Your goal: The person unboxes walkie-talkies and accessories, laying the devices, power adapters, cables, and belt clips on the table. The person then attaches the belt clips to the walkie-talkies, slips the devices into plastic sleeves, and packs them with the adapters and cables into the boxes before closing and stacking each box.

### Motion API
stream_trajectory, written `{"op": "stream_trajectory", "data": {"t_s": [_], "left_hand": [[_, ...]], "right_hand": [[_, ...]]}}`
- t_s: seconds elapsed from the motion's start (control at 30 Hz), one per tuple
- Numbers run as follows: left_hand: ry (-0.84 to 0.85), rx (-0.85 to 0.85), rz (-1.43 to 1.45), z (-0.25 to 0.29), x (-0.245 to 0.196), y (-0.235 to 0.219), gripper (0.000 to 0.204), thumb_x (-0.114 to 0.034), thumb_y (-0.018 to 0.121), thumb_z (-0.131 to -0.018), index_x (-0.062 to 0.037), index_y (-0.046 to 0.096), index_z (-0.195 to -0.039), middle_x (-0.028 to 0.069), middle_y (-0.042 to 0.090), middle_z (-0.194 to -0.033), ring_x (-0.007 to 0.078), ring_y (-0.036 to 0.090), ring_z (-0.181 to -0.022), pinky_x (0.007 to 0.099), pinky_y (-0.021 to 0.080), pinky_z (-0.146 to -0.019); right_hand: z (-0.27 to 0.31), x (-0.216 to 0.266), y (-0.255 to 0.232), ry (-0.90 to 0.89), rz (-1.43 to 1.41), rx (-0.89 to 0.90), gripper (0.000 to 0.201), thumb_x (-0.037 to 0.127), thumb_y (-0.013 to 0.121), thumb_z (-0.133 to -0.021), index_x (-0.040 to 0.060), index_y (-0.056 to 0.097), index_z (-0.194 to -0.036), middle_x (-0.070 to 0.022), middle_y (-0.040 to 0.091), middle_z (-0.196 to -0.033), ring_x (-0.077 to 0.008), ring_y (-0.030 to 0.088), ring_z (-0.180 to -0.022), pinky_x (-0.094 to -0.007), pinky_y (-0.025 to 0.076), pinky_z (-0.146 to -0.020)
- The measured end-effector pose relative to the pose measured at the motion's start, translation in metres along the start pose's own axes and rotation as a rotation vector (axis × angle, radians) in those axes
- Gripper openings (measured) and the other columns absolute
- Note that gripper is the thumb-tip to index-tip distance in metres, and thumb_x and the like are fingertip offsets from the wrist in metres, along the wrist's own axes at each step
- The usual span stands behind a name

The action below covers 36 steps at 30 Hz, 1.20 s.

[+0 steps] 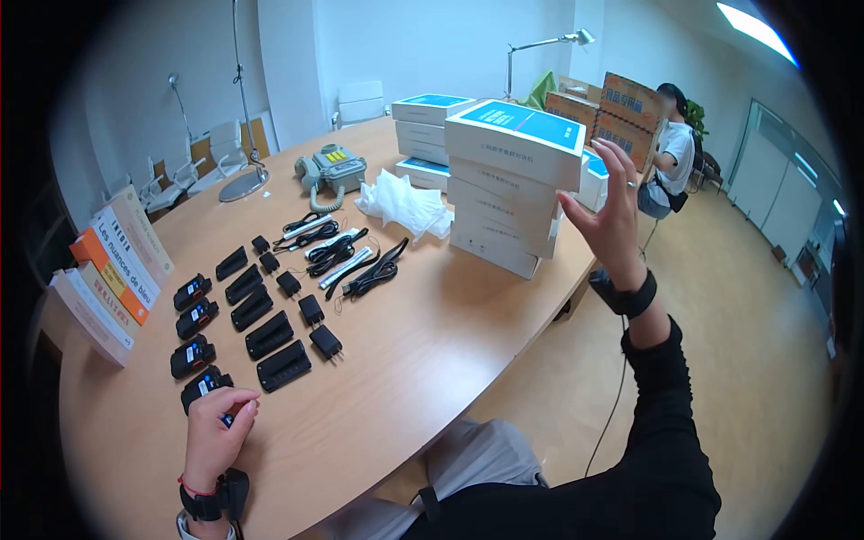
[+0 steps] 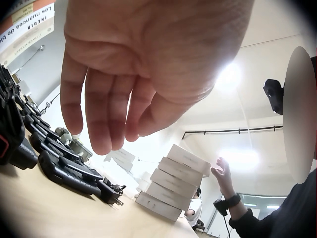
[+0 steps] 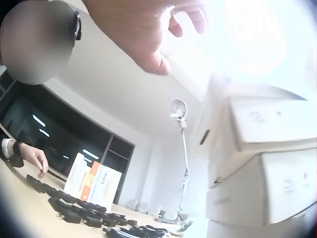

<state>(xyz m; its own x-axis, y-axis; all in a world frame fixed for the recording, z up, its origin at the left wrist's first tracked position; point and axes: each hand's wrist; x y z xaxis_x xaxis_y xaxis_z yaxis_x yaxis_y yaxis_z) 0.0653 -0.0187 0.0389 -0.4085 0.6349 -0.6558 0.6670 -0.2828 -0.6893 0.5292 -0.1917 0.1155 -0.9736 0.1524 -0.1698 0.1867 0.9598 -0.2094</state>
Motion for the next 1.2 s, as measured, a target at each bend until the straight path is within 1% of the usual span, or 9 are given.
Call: {"op": "stream_trajectory", "data": {"t_s": [0.13, 0.33, 0.67, 0.77, 0.8, 0.93, 1.0, 1.07, 1.2], "left_hand": [[0.015, -0.008, 0.015, 0.001, 0.001, 0.005, 0.011, -0.003, 0.061, -0.080, 0.0014, 0.065, -0.090, 0.0089, 0.064, -0.076, 0.0144, 0.061, -0.067, 0.0237, 0.048, -0.061], [0.004, -0.007, -0.016, 0.003, -0.003, 0.004, 0.013, -0.005, 0.062, -0.080, -0.0002, 0.066, -0.091, 0.0098, 0.064, -0.077, 0.0150, 0.060, -0.066, 0.0247, 0.047, -0.061], [0.042, 0.033, -0.083, 0.003, -0.002, 0.002, 0.015, -0.007, 0.061, -0.081, -0.0002, 0.066, -0.093, 0.0113, 0.064, -0.081, 0.0191, 0.061, -0.068, 0.0264, 0.049, -0.063], [0.045, -0.028, -0.134, 0.003, 0.000, -0.002, 0.014, -0.008, 0.061, -0.081, -0.0002, 0.065, -0.091, 0.0118, 0.063, -0.080, 0.0200, 0.061, -0.068, 0.0274, 0.048, -0.062], [0.102, -0.092, -0.157, 0.003, 0.005, -0.004, 0.013, -0.006, 0.061, -0.081, 0.0011, 0.065, -0.091, 0.0088, 0.063, -0.078, 0.0147, 0.057, -0.064, 0.0248, 0.046, -0.059], [-0.002, -0.248, -0.187, 0.002, 0.013, -0.025, 0.014, -0.005, 0.061, -0.082, 0.0014, 0.064, -0.094, 0.0090, 0.065, -0.083, 0.0146, 0.062, -0.074, 0.0251, 0.049, -0.066], [-0.113, -0.314, -0.105, 0.002, 0.023, -0.036, 0.015, -0.006, 0.063, -0.081, 0.0014, 0.064, -0.094, 0.0103, 0.065, -0.082, 0.0154, 0.062, -0.072, 0.0260, 0.049, -0.066], [-0.159, -0.175, -0.326, 0.007, 0.039, -0.054, 0.020, -0.014, 0.065, -0.078, 0.0013, 0.064, -0.091, 0.0137, 0.064, -0.078, 0.0227, 0.062, -0.068, 0.0303, 0.049, -0.063], [-0.193, 0.063, -0.500, 0.013, 0.038, -0.058, 0.036, -0.021, 0.076, -0.068, 0.0005, 0.064, -0.094, 0.0149, 0.063, -0.085, 0.0270, 0.061, -0.078, 0.0331, 0.049, -0.071]], "right_hand": [[-0.002, -0.018, 0.006, -0.053, 0.055, 0.151, 0.075, 0.013, 0.076, -0.066, 0.0077, 0.038, -0.130, -0.0159, 0.045, -0.125, -0.0351, 0.043, -0.117, -0.0432, 0.037, -0.099], [-0.001, -0.026, 0.021, -0.018, 0.000, 0.225, 0.073, 0.012, 0.074, -0.069, 0.0089, 0.038, -0.132, -0.0161, 0.048, -0.122, -0.0356, 0.043, -0.118, -0.0425, 0.037, -0.100], [-0.005, -0.034, 0.011, -0.185, 0.158, 0.179, 0.060, 0.011, 0.076, -0.064, 0.0064, 0.053, -0.119, -0.0127, 0.059, -0.112, -0.0305, 0.056, -0.106, -0.0388, 0.046, -0.091], [-0.003, -0.034, 0.013, -0.185, 0.157, 0.151, 0.059, 0.007, 0.076, -0.064, 0.0077, 0.054, -0.119, -0.0131, 0.059, -0.112, -0.0305, 0.056, -0.105, -0.0381, 0.046, -0.090], [-0.002, -0.032, 0.013, -0.181, 0.159, 0.140, 0.059, 0.006, 0.075, -0.065, 0.0080, 0.054, -0.120, -0.0133, 0.059, -0.112, -0.0305, 0.056, -0.106, -0.0377, 0.046, -0.090], [0.000, -0.003, 0.007, -0.175, 0.194, 0.134, 0.057, 0.004, 0.072, -0.070, 0.0083, 0.051, -0.123, -0.0130, 0.055, -0.119, -0.0316, 0.053, -0.109, -0.0379, 0.043, -0.093], [0.000, 0.036, -0.005, -0.171, 0.123, 0.073, 0.053, 0.000, 0.069, -0.071, 0.0068, 0.052, -0.121, -0.0131, 0.055, -0.119, -0.0307, 0.053, -0.110, -0.0359, 0.041, -0.095], [0.022, 0.085, -0.010, -0.173, -0.311, 0.095, 0.039, -0.003, 0.066, -0.072, 0.0036, 0.057, -0.110, -0.0142, 0.059, -0.111, -0.0296, 0.058, -0.102, -0.0341, 0.045, -0.089], [0.019, 0.175, 0.029, -0.096, -0.956, 0.656, 0.020, -0.004, 0.066, -0.069, 0.0040, 0.062, -0.087, -0.0096, 0.064, -0.075, -0.0242, 0.063, -0.069, -0.0320, 0.049, -0.063]]}}
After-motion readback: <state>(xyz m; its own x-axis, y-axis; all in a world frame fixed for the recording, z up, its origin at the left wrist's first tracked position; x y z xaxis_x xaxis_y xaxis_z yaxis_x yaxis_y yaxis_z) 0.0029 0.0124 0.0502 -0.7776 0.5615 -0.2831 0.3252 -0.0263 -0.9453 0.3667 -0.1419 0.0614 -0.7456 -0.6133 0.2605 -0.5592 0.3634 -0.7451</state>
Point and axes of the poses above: each hand's wrist, its own z-axis away from the middle knuckle, its own y-axis out of the palm, x = y × z
